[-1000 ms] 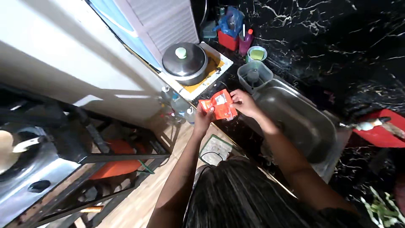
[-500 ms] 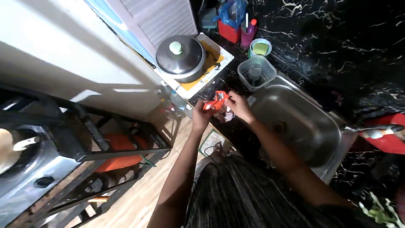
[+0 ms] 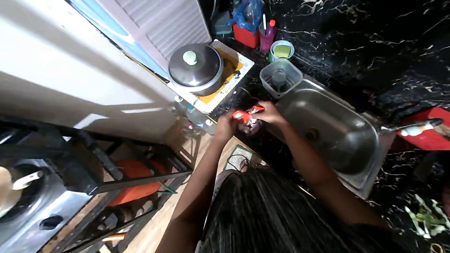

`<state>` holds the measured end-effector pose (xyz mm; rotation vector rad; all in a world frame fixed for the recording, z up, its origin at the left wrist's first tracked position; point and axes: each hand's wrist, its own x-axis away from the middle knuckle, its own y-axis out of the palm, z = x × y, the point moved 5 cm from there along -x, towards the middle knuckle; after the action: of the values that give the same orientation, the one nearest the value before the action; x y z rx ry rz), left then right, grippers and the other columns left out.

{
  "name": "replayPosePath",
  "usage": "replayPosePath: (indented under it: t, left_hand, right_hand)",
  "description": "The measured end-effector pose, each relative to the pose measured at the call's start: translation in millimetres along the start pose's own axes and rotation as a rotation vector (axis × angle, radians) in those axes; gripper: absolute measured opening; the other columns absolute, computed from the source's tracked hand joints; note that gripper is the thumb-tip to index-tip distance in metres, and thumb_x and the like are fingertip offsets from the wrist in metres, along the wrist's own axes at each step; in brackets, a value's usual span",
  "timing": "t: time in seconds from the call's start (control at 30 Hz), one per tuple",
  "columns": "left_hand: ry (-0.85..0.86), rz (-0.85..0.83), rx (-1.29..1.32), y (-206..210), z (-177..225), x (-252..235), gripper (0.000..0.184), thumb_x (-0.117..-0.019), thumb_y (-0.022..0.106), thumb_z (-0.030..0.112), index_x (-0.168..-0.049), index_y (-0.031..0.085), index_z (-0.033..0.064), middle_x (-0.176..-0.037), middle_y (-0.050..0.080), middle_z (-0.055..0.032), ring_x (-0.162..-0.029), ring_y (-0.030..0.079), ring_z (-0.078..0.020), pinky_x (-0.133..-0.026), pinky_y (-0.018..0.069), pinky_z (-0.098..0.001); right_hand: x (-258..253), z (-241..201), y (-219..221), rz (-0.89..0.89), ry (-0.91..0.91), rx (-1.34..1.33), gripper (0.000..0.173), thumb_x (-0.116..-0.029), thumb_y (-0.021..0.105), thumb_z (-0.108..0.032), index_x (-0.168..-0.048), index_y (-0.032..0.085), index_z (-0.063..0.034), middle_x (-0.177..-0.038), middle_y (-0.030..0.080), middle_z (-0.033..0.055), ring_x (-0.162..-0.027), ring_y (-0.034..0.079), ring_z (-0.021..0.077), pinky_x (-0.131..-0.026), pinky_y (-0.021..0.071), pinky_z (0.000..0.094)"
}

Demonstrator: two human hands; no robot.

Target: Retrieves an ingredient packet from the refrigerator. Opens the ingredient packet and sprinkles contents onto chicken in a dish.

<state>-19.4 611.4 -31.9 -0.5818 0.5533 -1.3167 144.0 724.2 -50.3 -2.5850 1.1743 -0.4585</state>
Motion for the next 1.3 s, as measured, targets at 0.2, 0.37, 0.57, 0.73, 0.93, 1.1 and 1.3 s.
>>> replayPosePath:
  t: [0.2, 0.37, 0.57, 0.73, 0.93, 1.1, 1.3]
  left_hand:
    - [0.202, 0.040, 0.024, -1, -2, 1, 0.023, -0.0975, 0.060, -0.003, -0.118, 0.069, -0.0020, -0.118, 0.071, -0.0210, -0.111, 0.069, -0.0342, -0.101, 0.0526, -0.0536]
    - [0.247, 0.027, 0.123, 0, -6, 1, 0.021, -0.0992, 0.061, 0.001, -0.118, 0.068, -0.0053, -0.114, 0.071, -0.0207, -0.107, 0.071, -0.0299, -0.100, 0.0544, -0.0489]
    - [0.269, -0.035, 0.141, 6, -5, 5, 0.021, -0.0984, 0.061, -0.001, -0.117, 0.069, -0.0057, -0.113, 0.072, -0.0210, -0.106, 0.071, -0.0303, -0.100, 0.0541, -0.0488]
    - [0.384, -0.063, 0.032, 8, 1, 6, 0.023, -0.0954, 0.060, -0.006, -0.115, 0.071, -0.0026, -0.115, 0.071, -0.0213, -0.110, 0.069, -0.0345, -0.101, 0.0532, -0.0515]
    - [0.125, 0.007, 0.112, 3, -12, 1, 0.024, -0.1017, 0.062, 0.008, -0.120, 0.066, -0.0065, -0.111, 0.071, -0.0229, -0.105, 0.071, -0.0329, -0.099, 0.0541, -0.0523]
    - [-0.061, 0.005, 0.112, -2, -21, -7, 0.031, -0.1043, 0.060, 0.017, -0.126, 0.063, -0.0051, -0.110, 0.071, -0.0239, -0.105, 0.071, -0.0340, -0.098, 0.0536, -0.0538]
    - [-0.064, -0.058, -0.012, -8, -18, -15, 0.028, -0.1038, 0.060, 0.015, -0.123, 0.064, -0.0053, -0.111, 0.070, -0.0261, -0.107, 0.069, -0.0404, -0.099, 0.0512, -0.0599]
  right_hand:
    - [8, 8, 11, -0.232, 0.160, -0.370, 0.040, -0.0954, 0.069, -0.008, -0.129, 0.053, 0.0066, -0.110, 0.069, 0.0176, -0.093, 0.070, 0.0187, -0.087, 0.0599, 0.0350]
    - [18, 14, 9, -0.282, 0.029, -0.569, 0.032, -0.1054, 0.049, -0.017, -0.128, 0.059, 0.0041, -0.117, 0.068, 0.0104, -0.104, 0.066, 0.0119, -0.097, 0.0551, 0.0286]
    - [8, 29, 12, -0.110, 0.350, -0.636, 0.047, -0.1097, 0.046, -0.041, -0.127, 0.059, 0.0008, -0.104, 0.070, 0.0086, -0.087, 0.069, 0.0135, -0.080, 0.0585, 0.0293]
    - [-6, 39, 15, -0.147, 0.401, -0.436, 0.022, -0.0948, 0.067, -0.003, -0.115, 0.061, 0.0035, -0.096, 0.068, 0.0101, -0.079, 0.064, 0.0138, -0.075, 0.0565, 0.0323]
    - [0, 29, 8, -0.054, 0.182, -0.522, 0.043, -0.0928, 0.057, 0.012, -0.134, 0.057, -0.0010, -0.121, 0.068, 0.0134, -0.098, 0.066, 0.0169, -0.081, 0.0571, 0.0341]
    - [1, 12, 8, 0.087, -0.138, -0.292, 0.054, -0.0853, 0.065, 0.010, -0.137, 0.054, -0.0010, -0.108, 0.072, 0.0160, -0.076, 0.067, 0.0177, -0.059, 0.0546, 0.0322]
    - [0, -2, 6, -0.127, 0.033, -0.360, 0.038, -0.1060, 0.035, -0.003, -0.141, 0.051, -0.0007, -0.111, 0.066, 0.0181, -0.072, 0.069, 0.0217, -0.067, 0.0618, 0.0392]
